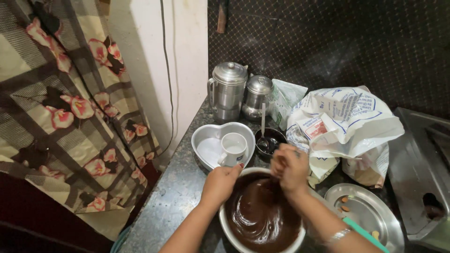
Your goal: The person whisks a chocolate mixture in a bowl, pours liquid from a cup into it, and continues stirring. They then line a heart-shaped pan with paper, grease it with oil from a metal container, and pour the batter into the pan.
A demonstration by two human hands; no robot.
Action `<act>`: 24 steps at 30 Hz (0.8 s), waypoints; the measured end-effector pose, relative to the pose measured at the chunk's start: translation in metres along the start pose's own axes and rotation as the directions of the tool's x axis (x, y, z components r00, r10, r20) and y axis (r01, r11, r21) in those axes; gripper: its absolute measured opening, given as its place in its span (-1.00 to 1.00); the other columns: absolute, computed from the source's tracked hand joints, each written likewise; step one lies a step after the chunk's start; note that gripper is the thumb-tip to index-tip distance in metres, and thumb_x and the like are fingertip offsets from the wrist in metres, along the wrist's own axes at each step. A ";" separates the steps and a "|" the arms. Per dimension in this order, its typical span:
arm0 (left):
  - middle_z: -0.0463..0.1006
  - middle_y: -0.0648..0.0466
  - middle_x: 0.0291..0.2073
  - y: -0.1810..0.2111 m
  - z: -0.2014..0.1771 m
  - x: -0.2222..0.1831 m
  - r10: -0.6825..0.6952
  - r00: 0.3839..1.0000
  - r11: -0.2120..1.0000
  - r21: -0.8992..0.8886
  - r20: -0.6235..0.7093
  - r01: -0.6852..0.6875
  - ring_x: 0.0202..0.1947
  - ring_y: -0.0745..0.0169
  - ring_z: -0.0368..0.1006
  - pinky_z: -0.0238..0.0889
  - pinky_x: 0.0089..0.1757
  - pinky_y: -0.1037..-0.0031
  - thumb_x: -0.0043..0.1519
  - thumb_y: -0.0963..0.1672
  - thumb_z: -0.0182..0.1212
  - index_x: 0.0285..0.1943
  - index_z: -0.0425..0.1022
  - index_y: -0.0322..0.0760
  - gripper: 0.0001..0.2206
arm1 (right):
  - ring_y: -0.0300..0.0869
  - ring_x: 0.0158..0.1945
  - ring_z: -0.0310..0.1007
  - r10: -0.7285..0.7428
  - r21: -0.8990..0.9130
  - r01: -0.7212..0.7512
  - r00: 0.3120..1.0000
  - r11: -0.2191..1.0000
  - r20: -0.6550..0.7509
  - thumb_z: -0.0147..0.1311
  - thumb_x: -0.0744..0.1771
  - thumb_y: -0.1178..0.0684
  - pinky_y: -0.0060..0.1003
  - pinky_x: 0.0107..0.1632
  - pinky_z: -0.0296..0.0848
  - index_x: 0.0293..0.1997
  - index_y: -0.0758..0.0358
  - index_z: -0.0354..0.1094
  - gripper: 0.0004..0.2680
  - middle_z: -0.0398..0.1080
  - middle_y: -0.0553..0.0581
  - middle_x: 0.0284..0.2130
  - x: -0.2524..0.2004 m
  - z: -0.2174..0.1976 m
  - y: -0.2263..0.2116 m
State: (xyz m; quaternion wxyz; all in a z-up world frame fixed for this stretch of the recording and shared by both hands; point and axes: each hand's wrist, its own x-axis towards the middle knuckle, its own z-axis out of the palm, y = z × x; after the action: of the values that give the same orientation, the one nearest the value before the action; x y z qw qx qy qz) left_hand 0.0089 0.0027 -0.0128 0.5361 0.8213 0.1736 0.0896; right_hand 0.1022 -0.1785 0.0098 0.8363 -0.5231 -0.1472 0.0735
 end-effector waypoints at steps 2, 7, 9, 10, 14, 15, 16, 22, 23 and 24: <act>0.46 -0.27 -0.63 -0.001 0.001 0.000 0.012 1.000 1.000 0.003 -0.017 -0.012 -0.56 -0.23 0.40 0.29 -0.32 0.15 0.22 0.13 0.15 -0.49 0.56 -0.44 -0.47 | -0.28 -0.74 -0.06 0.055 0.103 -0.051 0.998 0.993 -0.039 -0.11 0.31 0.15 -0.33 -0.68 -0.09 -0.57 0.17 0.09 -0.81 0.04 0.00 -0.74 0.003 0.027 0.014; 0.46 -0.26 -0.66 0.001 0.001 -0.001 -0.023 1.000 0.999 -0.026 -0.014 0.023 -0.59 -0.24 0.39 0.28 -0.36 0.13 0.20 0.12 0.14 -0.47 0.57 -0.42 -0.49 | -0.29 -0.80 -0.11 0.253 0.182 -0.323 0.911 0.929 0.325 -0.06 0.33 0.15 -0.33 -0.67 -0.07 -0.60 0.17 0.09 -0.77 -0.03 -0.02 -0.83 -0.046 0.041 0.025; 0.47 -0.25 -0.66 0.000 0.001 -0.002 -0.026 1.000 1.000 -0.009 -0.013 0.026 -0.59 -0.24 0.39 0.27 -0.36 0.12 0.21 0.13 0.14 -0.48 0.57 -0.43 -0.48 | -0.30 -0.77 -0.09 0.327 0.140 -0.413 0.852 0.900 0.409 -0.06 0.34 0.17 -0.33 -0.65 -0.07 -0.58 0.15 0.07 -0.77 -0.01 -0.03 -0.81 -0.063 0.018 0.014; 0.47 -0.25 -0.66 -0.001 0.001 -0.001 -0.025 1.000 1.000 0.011 -0.016 0.025 -0.58 -0.25 0.39 0.27 -0.35 0.12 0.22 0.13 0.13 -0.49 0.56 -0.45 -0.46 | -0.31 -0.76 -0.09 0.363 0.116 -0.456 0.817 0.883 0.448 -0.06 0.34 0.18 -0.33 -0.64 -0.07 -0.57 0.14 0.07 -0.77 0.00 -0.04 -0.80 -0.068 0.005 0.007; 0.48 -0.26 -0.63 -0.004 0.003 0.002 -0.010 1.000 0.999 0.045 -0.025 0.011 -0.54 -0.23 0.42 0.29 -0.32 0.14 0.20 0.14 0.14 -0.50 0.56 -0.45 -0.45 | -0.26 -0.70 -0.02 0.262 -0.185 -0.207 0.899 0.961 0.351 -0.08 0.30 0.20 -0.31 -0.62 -0.06 -0.55 0.25 0.13 -0.84 0.07 0.02 -0.74 -0.062 -0.014 -0.023; 0.48 -0.27 -0.63 -0.005 0.002 0.001 -0.012 1.000 0.999 0.039 -0.019 0.013 -0.53 -0.26 0.43 0.30 -0.31 0.13 0.21 0.14 0.13 -0.51 0.55 -0.46 -0.44 | -0.24 -0.72 -0.01 0.237 -0.209 -0.177 0.920 0.962 0.311 -0.09 0.28 0.20 -0.30 -0.63 -0.04 -0.54 0.26 0.15 -0.86 0.09 0.05 -0.76 -0.053 -0.011 -0.036; 0.49 -0.28 -0.62 -0.005 0.002 0.001 -0.012 1.000 0.999 0.032 -0.013 0.012 -0.52 -0.28 0.45 0.31 -0.30 0.12 0.21 0.14 0.12 -0.51 0.55 -0.47 -0.44 | -0.22 -0.74 0.01 0.209 -0.234 -0.146 0.940 0.961 0.272 -0.10 0.26 0.19 -0.28 -0.64 -0.03 -0.54 0.27 0.17 -0.88 0.10 0.08 -0.78 -0.046 -0.008 -0.050; 0.60 -0.22 -0.45 0.011 -0.003 -0.010 -0.100 0.993 0.988 0.110 -0.060 0.106 -0.31 -0.26 0.54 0.34 -0.20 0.12 0.17 0.18 0.10 -0.37 0.63 -0.28 -0.50 | -0.24 -0.71 -0.06 -0.074 -0.028 0.096 0.898 0.995 0.433 -0.18 0.31 0.20 -0.27 -0.60 0.02 -0.60 0.16 -0.04 -0.78 0.01 0.04 -0.76 -0.032 0.039 -0.143; 0.63 -0.19 -0.41 0.015 -0.004 -0.013 -0.130 0.989 0.981 0.134 -0.075 0.139 -0.27 -0.24 0.55 0.34 -0.18 0.11 0.15 0.19 0.10 -0.34 0.64 -0.23 -0.51 | -0.25 -0.70 -0.08 -0.098 -0.035 0.126 0.890 0.991 0.445 -0.18 0.31 0.20 -0.28 -0.59 0.00 -0.60 0.15 -0.05 -0.78 -0.01 0.03 -0.76 -0.034 0.046 -0.157; 0.63 -0.19 -0.39 0.019 -0.005 -0.015 -0.147 0.985 0.977 0.144 -0.093 0.159 -0.25 -0.24 0.55 0.35 -0.18 0.11 0.16 0.19 0.09 -0.34 0.62 -0.25 -0.50 | -0.26 -0.69 -0.11 -0.119 -0.041 0.155 0.881 0.987 0.458 -0.18 0.31 0.20 -0.28 -0.58 -0.02 -0.60 0.14 -0.07 -0.77 -0.03 0.02 -0.76 -0.037 0.052 -0.169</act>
State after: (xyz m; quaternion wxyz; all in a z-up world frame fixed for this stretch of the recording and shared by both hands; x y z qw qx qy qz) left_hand -0.0033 -0.0059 0.0069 0.4700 0.8393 0.2645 0.0682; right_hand 0.0452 -0.2189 0.1766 0.7612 -0.5113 -0.3776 0.1287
